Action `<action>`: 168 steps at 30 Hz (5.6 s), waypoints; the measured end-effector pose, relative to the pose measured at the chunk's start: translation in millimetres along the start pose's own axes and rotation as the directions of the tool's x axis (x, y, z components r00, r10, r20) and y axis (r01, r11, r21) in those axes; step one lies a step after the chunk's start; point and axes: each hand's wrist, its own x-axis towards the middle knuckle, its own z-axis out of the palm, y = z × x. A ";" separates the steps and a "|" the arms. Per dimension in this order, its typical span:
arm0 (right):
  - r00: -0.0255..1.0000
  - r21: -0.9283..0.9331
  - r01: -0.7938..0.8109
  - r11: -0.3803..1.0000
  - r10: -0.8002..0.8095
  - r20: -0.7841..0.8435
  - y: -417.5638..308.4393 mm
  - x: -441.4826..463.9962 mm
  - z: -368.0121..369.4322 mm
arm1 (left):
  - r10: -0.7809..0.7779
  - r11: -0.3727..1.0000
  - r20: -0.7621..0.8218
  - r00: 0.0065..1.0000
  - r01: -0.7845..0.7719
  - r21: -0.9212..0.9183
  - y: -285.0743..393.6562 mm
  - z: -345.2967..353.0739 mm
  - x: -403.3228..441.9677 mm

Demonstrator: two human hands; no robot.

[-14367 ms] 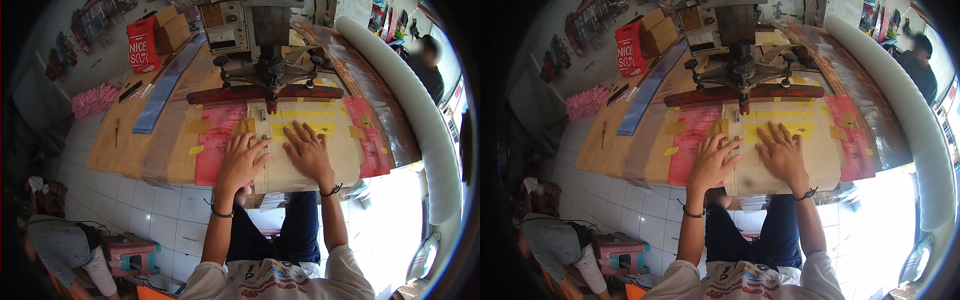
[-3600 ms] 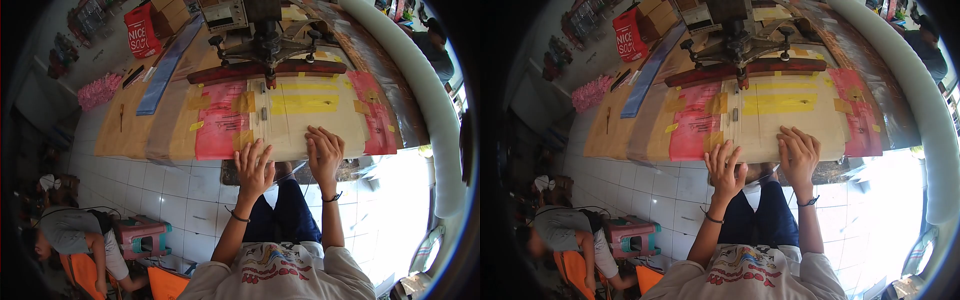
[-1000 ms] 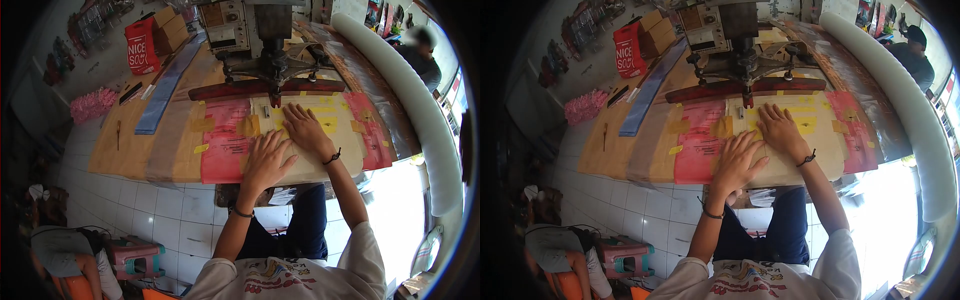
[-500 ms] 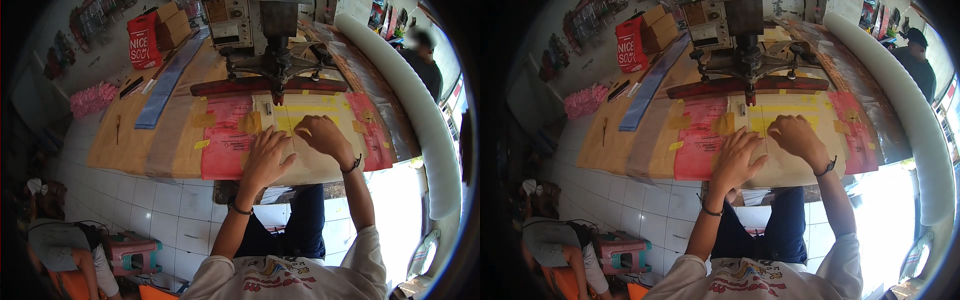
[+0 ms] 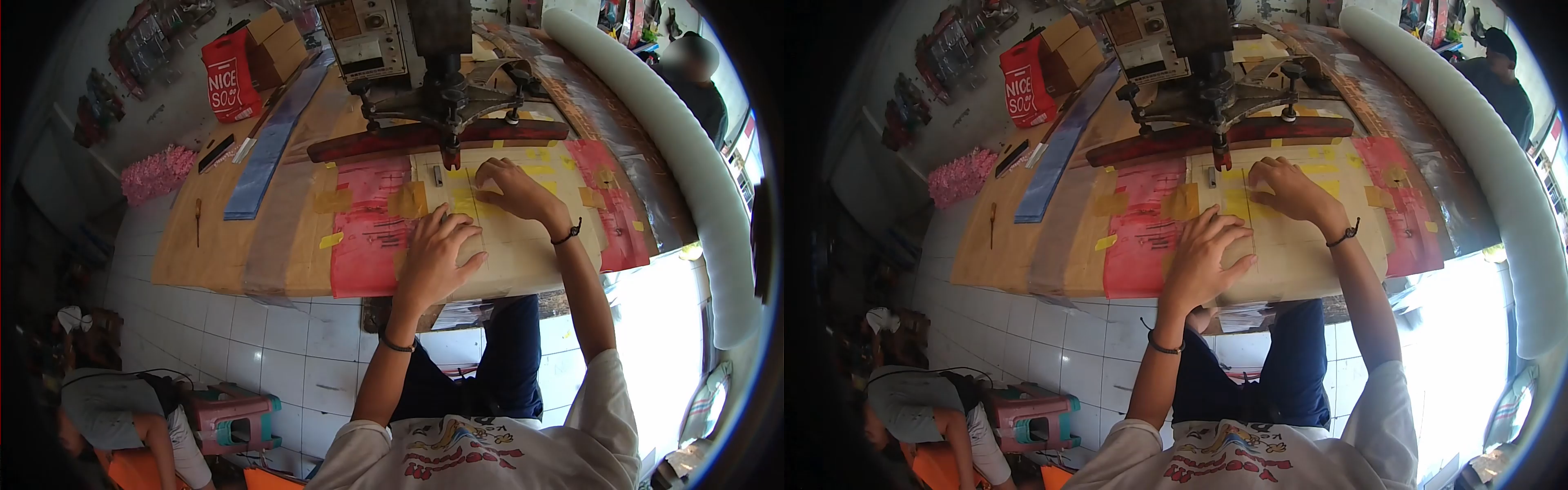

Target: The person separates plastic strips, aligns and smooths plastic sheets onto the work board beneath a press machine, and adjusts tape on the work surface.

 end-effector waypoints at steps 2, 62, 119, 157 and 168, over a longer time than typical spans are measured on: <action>0.997 0.021 -0.066 0.998 0.065 0.034 -19.5 -7.7 -7.1 | -0.003 1.000 0.001 1.000 0.003 0.003 0.9 -0.8 0.1; 0.994 -0.048 0.027 0.998 -0.032 -0.100 -9.6 10.3 29.9 | -0.080 0.979 -0.064 0.995 0.091 0.182 1.3 15.1 -3.9; 0.926 -0.082 -0.239 0.968 0.202 -0.318 -86.6 -96.3 18.2 | -0.077 0.988 -0.079 0.994 0.087 0.126 13.2 3.4 -1.1; 0.902 -0.134 -0.194 0.972 0.124 -0.414 -86.5 -104.9 23.7 | 0.079 0.958 -0.349 0.934 0.026 0.287 7.6 81.2 -117.2; 0.905 -0.136 -0.176 0.975 0.106 -0.412 -87.0 -106.2 20.7 | 0.056 0.961 -0.353 0.934 0.045 0.272 12.4 77.9 -116.0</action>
